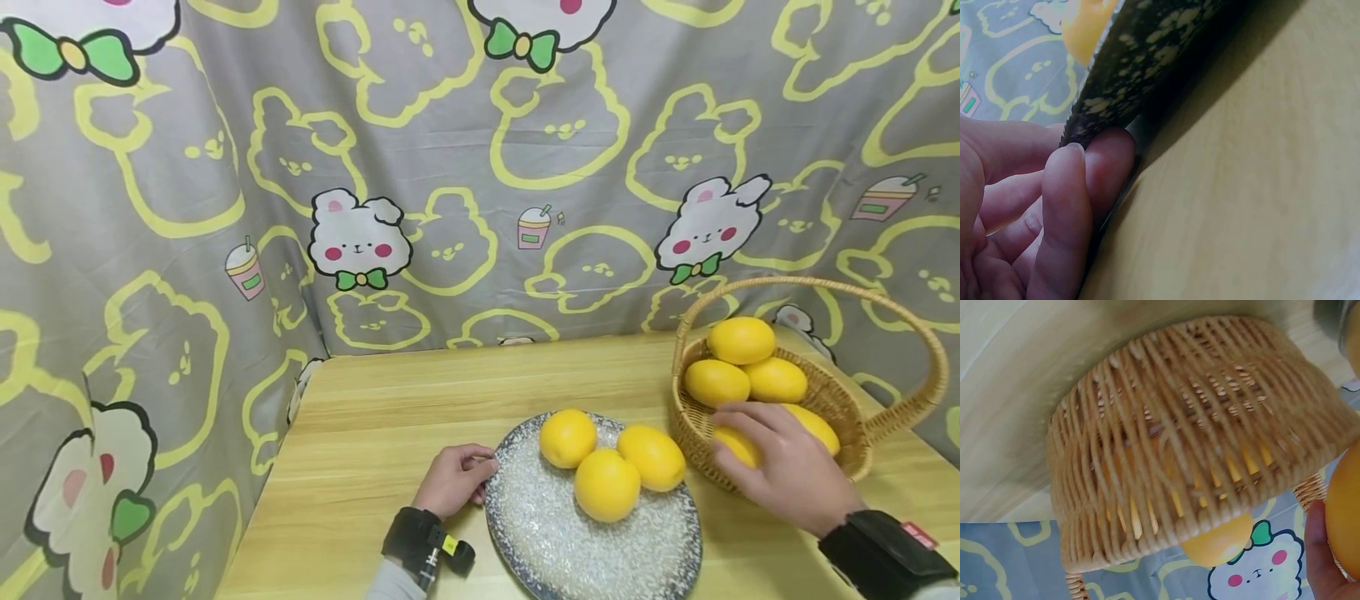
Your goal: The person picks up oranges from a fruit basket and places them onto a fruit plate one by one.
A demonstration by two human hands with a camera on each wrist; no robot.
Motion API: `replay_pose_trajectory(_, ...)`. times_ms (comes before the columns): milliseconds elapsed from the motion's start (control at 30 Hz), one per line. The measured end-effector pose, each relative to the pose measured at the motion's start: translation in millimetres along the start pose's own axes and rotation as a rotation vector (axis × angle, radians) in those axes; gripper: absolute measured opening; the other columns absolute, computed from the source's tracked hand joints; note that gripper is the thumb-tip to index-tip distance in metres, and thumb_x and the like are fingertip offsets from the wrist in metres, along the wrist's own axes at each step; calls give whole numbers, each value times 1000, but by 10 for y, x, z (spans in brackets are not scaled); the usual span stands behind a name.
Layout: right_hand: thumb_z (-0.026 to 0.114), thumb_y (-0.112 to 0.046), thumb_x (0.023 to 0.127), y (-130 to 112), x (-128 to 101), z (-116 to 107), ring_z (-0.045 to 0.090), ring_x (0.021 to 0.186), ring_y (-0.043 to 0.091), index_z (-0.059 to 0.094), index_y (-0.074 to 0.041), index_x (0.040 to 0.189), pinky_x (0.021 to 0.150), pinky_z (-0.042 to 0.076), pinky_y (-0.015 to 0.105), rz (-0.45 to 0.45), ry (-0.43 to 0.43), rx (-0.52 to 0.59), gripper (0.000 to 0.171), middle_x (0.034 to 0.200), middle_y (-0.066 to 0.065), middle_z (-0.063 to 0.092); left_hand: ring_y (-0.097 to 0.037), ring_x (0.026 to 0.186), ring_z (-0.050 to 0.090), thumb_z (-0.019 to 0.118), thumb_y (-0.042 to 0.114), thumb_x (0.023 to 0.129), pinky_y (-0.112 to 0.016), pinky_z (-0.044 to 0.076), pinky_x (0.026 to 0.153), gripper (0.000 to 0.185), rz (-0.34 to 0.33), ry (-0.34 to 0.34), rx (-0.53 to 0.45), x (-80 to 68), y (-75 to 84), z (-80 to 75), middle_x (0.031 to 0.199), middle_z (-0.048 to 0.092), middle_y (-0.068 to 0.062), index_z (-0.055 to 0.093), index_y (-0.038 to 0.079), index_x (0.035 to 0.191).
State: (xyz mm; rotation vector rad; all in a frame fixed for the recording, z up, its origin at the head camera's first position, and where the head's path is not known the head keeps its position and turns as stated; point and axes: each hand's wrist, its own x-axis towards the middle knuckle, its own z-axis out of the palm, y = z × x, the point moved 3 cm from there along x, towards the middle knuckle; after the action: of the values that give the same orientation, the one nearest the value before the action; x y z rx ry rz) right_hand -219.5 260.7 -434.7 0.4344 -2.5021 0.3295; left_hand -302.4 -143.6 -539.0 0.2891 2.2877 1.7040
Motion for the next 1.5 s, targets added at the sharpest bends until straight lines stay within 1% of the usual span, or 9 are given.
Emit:
replay_pose_trajectory(167,79,-12,88,-52,-14,7,41,127,7,70,-13,117,113,11,0,9,9,3,30,127,12,61,-6,49,58,70,24,98,-21,49,49,32,-9,1,3,4,-11,7,74,73,-2,73,6,124)
replay_pose_trajectory(333,82,-12,84,-80,-20,-3,45,119,12,71,-14,114,111,12,-1,-3,18,4,32,124,11,63,-6,48,58,71,24,98,-20,48,48,31,-9,3,-2,1,-3,9,73,72,-2,73,6,123)
replay_pose_trajectory(400,84,-11,80,-90,-23,2,46,116,11,72,-14,113,110,13,-3,-18,27,11,35,122,11,65,-7,48,58,71,23,97,-20,47,47,31,-6,5,-6,-2,3,9,73,72,-2,73,5,122)
replay_pose_trajectory(433,85,-10,79,-99,-29,8,46,115,9,72,-14,112,110,13,-3,-23,28,14,36,122,11,65,-7,48,57,71,23,97,-20,47,48,31,-8,5,-7,-2,7,10,73,72,-2,73,5,122)
replay_pose_trajectory(567,88,-9,72,-131,-47,32,40,118,-8,73,-13,109,109,13,-5,-62,42,34,40,118,10,67,-6,48,57,70,24,98,-20,47,48,31,-9,1,-2,4,-2,12,70,70,2,73,6,123)
replay_pose_trajectory(667,88,-8,69,-158,-57,51,40,118,-12,74,-13,109,109,14,-4,-93,54,50,42,116,9,68,-5,48,58,70,24,98,-21,48,48,30,-7,-1,0,9,-17,11,70,69,3,73,6,123)
replay_pose_trajectory(933,87,-7,68,-234,-95,80,40,120,-14,74,-9,108,111,17,-3,-134,66,76,42,114,11,69,-6,49,58,69,24,99,-21,50,49,29,-9,-5,6,13,-22,10,69,69,4,73,7,122)
replay_pose_trajectory(1267,90,-8,65,-349,-157,91,40,120,-13,74,-15,110,110,17,-2,-127,38,78,47,115,6,68,-6,49,58,69,22,99,-20,50,49,29,-14,-1,7,1,-2,10,71,70,2,73,6,122)
replay_pose_trajectory(1500,90,-5,63,-448,-213,126,41,120,-14,75,-17,109,106,21,-2,-127,20,100,50,116,2,68,-6,48,58,69,23,99,-21,49,48,29,-12,-2,13,16,-22,15,70,69,4,73,7,123)
